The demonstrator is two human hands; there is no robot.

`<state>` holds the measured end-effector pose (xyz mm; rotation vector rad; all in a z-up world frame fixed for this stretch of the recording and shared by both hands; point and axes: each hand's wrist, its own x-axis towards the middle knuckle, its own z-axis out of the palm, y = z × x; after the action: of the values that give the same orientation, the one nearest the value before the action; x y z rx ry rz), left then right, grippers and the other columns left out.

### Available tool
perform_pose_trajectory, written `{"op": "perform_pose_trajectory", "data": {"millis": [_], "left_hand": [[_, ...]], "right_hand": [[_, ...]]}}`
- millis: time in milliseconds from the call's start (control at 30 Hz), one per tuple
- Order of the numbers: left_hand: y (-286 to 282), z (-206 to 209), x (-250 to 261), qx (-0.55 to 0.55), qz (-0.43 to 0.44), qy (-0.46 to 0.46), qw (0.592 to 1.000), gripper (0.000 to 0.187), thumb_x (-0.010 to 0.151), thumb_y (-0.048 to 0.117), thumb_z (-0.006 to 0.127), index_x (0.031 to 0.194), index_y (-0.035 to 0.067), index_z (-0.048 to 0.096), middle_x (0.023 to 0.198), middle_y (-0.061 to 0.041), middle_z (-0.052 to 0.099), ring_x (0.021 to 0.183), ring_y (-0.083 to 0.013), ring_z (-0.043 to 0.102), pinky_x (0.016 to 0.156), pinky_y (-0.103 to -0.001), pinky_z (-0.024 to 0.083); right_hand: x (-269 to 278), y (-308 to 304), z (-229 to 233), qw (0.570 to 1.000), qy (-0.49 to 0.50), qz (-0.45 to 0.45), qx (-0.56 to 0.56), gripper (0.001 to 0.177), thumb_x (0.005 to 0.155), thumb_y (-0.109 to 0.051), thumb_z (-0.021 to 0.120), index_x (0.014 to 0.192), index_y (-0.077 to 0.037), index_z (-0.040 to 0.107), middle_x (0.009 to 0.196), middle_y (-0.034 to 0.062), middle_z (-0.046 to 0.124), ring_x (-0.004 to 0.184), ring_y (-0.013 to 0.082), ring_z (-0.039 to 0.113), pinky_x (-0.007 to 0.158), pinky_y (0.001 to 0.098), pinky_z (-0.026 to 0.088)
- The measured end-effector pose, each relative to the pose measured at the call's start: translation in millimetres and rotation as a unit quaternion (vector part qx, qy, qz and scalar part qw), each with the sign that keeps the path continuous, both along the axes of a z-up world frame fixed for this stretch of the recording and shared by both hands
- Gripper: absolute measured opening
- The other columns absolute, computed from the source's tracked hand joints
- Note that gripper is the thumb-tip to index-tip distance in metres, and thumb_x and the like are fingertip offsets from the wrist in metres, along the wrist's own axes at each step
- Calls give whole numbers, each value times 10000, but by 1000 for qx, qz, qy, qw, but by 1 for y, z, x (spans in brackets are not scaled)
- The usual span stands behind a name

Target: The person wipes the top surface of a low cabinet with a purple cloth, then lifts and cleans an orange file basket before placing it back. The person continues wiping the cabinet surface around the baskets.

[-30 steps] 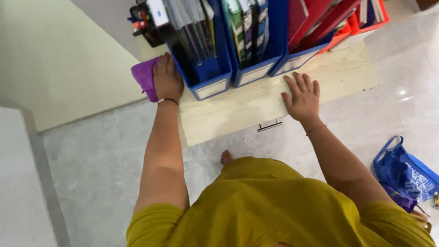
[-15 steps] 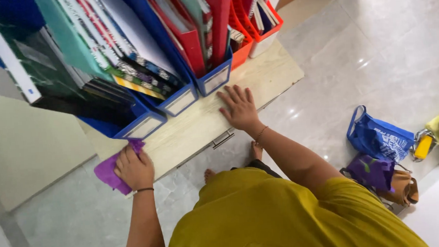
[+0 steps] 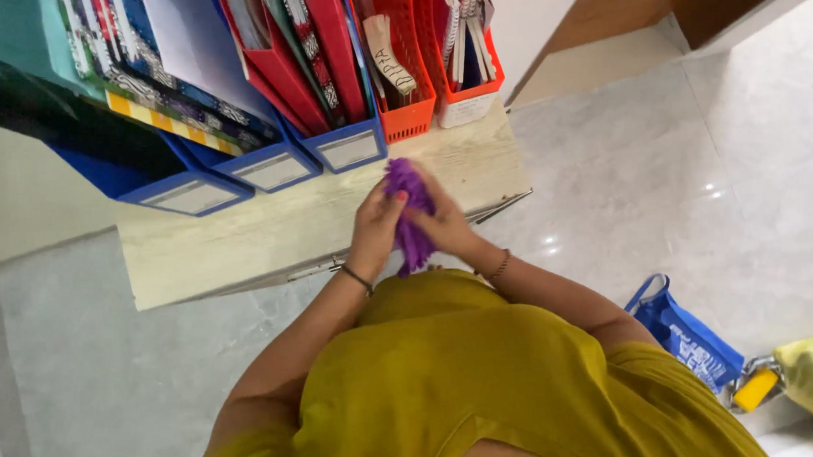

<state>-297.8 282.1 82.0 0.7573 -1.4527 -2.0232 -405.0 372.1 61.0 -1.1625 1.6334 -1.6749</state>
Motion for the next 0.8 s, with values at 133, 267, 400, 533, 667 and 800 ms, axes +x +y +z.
{"op": "perform_pose_trajectory", "data": {"millis": [133, 267, 400, 533, 667, 800], "left_hand": [[3, 24, -24, -81, -78, -1, 994, 557, 1013, 174, 700, 1533, 127, 506, 1513, -179, 542, 1429, -358, 462, 1156, -471, 425], [7, 3, 3, -111, -28, -119, 986, 504, 1003, 207, 702, 1487, 162, 571, 1457, -172, 582, 1381, -363, 520, 1136, -486, 430], [2, -25, 38, -80, 27, -174, 981, 466, 999, 228, 719, 1448, 156, 614, 1396, -207, 614, 1300, -365, 592, 1075, -468, 496], [7, -48, 60, -76, 80, -180, 977, 497, 966, 220, 761, 1442, 180, 621, 1392, -186, 621, 1292, -368, 596, 1081, -458, 492], [1, -20, 77, -273, 78, -183, 941, 488, 950, 180, 746, 1421, 133, 627, 1373, -189, 626, 1306, -399, 581, 1092, -492, 481], [-30, -14, 100, -441, 83, -143, 882, 519, 982, 230, 686, 1485, 179, 569, 1442, -200, 573, 1323, -405, 556, 1122, -534, 420]], "right_hand": [[-90, 50, 16, 993, 109, -37, -36, 559, 957, -30, 684, 1493, -78, 536, 1461, 169, 564, 1405, 327, 508, 1199, 478, 356], [-129, 70, -12, 882, 429, -114, 156, 616, 952, -403, 639, 1537, -251, 516, 1466, 169, 499, 1357, 393, 485, 1118, 547, 365], [-97, 36, -26, 804, 534, 21, 261, 981, 805, -699, 670, 1637, -304, 331, 1659, 212, 320, 1524, 465, 255, 1133, 792, 134], [-62, 2, -38, 810, 564, 101, 128, 855, 806, -509, 770, 1575, -303, 456, 1628, 182, 386, 1491, 427, 341, 1129, 731, 233], [-37, -36, -45, 829, 522, 178, 88, 596, 888, -327, 735, 1462, -296, 580, 1580, 130, 485, 1465, 391, 417, 1157, 664, 262], [2, -77, -45, 863, 412, 274, 103, 600, 938, -341, 697, 1499, -190, 547, 1649, 157, 373, 1524, 435, 273, 1177, 714, 107]]}}
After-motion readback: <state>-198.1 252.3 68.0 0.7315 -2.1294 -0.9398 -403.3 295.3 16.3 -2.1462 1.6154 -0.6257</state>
